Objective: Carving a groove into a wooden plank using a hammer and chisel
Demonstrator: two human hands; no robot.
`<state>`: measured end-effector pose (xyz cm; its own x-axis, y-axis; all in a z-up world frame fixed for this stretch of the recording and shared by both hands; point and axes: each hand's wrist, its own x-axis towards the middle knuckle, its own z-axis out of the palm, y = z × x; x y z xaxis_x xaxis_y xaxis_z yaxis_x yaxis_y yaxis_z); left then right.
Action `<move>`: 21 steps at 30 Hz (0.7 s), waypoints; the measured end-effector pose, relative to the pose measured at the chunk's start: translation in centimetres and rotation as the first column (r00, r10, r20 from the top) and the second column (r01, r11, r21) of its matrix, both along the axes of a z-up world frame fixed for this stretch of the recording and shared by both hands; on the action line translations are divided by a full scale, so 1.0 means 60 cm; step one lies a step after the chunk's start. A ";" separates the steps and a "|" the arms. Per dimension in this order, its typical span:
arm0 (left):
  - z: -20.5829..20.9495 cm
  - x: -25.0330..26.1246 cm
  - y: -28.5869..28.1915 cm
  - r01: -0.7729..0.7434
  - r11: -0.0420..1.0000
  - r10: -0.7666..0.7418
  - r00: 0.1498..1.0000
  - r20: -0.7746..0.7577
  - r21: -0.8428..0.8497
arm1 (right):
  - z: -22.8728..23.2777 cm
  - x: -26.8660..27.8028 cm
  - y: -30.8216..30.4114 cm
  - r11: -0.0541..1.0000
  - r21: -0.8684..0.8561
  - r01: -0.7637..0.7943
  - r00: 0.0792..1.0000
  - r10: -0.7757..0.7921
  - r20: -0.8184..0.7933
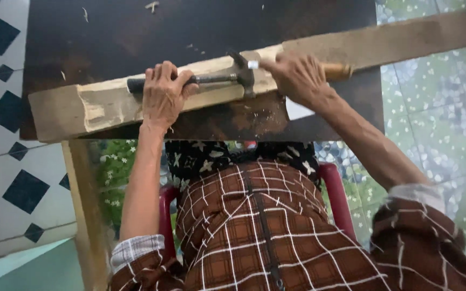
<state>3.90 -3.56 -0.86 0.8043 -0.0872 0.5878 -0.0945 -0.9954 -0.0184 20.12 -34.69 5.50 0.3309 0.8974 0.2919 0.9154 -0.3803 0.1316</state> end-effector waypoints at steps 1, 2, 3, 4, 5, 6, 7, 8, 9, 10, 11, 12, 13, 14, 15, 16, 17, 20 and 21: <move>-0.005 0.003 0.004 -0.007 1.000 0.007 1.000 0.008 0.002 | 0.007 -0.008 -0.004 1.000 0.002 -0.007 1.000 0.007 0.008; -0.010 0.007 0.007 -0.020 0.999 0.020 1.000 0.017 0.029 | 0.013 -0.015 -0.008 1.000 -0.011 -0.007 1.000 0.007 -0.001; -0.021 0.003 0.006 -0.028 0.998 0.027 1.000 0.016 0.053 | 0.013 -0.031 -0.018 1.000 -0.028 -0.002 1.000 0.002 -0.021; -0.016 0.004 0.004 -0.029 0.998 0.029 1.000 0.013 0.050 | 0.004 -0.015 -0.016 1.000 -0.031 -0.004 1.000 0.003 -0.024; -0.010 0.002 0.003 -0.018 0.999 0.018 1.000 0.000 0.035 | -0.009 -0.004 -0.016 1.000 -0.003 0.004 1.000 -0.004 -0.029; -0.004 0.001 0.001 -0.007 1.000 0.008 1.000 -0.013 0.019 | -0.022 0.007 -0.016 1.000 0.026 0.013 0.999 -0.012 -0.034; -0.012 0.003 0.001 -0.009 1.000 0.010 1.000 -0.012 0.020 | -0.028 0.003 -0.020 1.000 0.027 0.011 0.999 -0.010 -0.034; -0.019 0.004 0.002 -0.010 0.999 0.010 1.000 -0.003 0.030 | -0.033 -0.002 -0.023 1.000 0.022 0.009 0.999 -0.008 -0.034; -0.023 0.007 0.006 -0.016 0.999 0.016 1.000 0.010 0.042 | -0.036 -0.003 -0.021 1.000 0.018 0.002 0.999 -0.002 -0.032; -0.020 0.007 0.008 -0.023 0.999 0.022 1.000 0.014 0.046 | -0.029 -0.001 -0.018 1.000 0.022 -0.004 1.000 0.005 -0.028; -0.020 0.006 0.007 -0.018 0.999 0.018 1.000 0.000 0.026 | -0.027 -0.005 -0.020 1.000 0.006 -0.008 0.999 0.008 -0.035; -0.021 0.005 0.005 -0.013 1.000 0.014 1.000 -0.013 0.007 | -0.025 -0.009 -0.022 1.000 -0.010 -0.013 0.999 0.012 -0.042; -0.019 0.004 0.005 -0.007 1.000 0.007 1.000 -0.016 0.006 | -0.022 -0.006 -0.017 1.000 -0.011 -0.007 0.999 0.006 -0.045; -0.016 0.003 0.004 -0.011 1.000 0.011 1.000 -0.016 0.015 | -0.020 -0.003 -0.011 1.000 0.005 0.006 0.999 -0.006 -0.034; -0.012 0.003 0.005 -0.019 1.000 0.019 1.000 -0.013 0.025 | -0.016 0.003 -0.002 1.000 0.023 0.015 1.000 -0.014 -0.021; -0.012 0.004 0.001 -0.016 1.000 0.017 1.000 -0.013 0.026 | -0.018 -0.004 -0.010 1.000 0.024 0.017 1.000 -0.017 -0.021; -0.011 0.003 0.001 -0.015 1.000 0.015 1.000 -0.009 0.025 | -0.020 -0.009 -0.013 0.999 0.036 -0.012 1.000 0.013 -0.018; -0.015 0.004 0.006 -0.016 0.999 0.016 1.000 -0.005 0.033 | -0.023 -0.016 -0.010 0.998 0.045 -0.041 0.998 0.043 -0.048; -0.021 0.005 0.005 -0.013 0.999 0.013 1.000 -0.011 0.037 | -0.026 -0.020 -0.012 0.999 0.038 -0.036 0.996 0.040 -0.085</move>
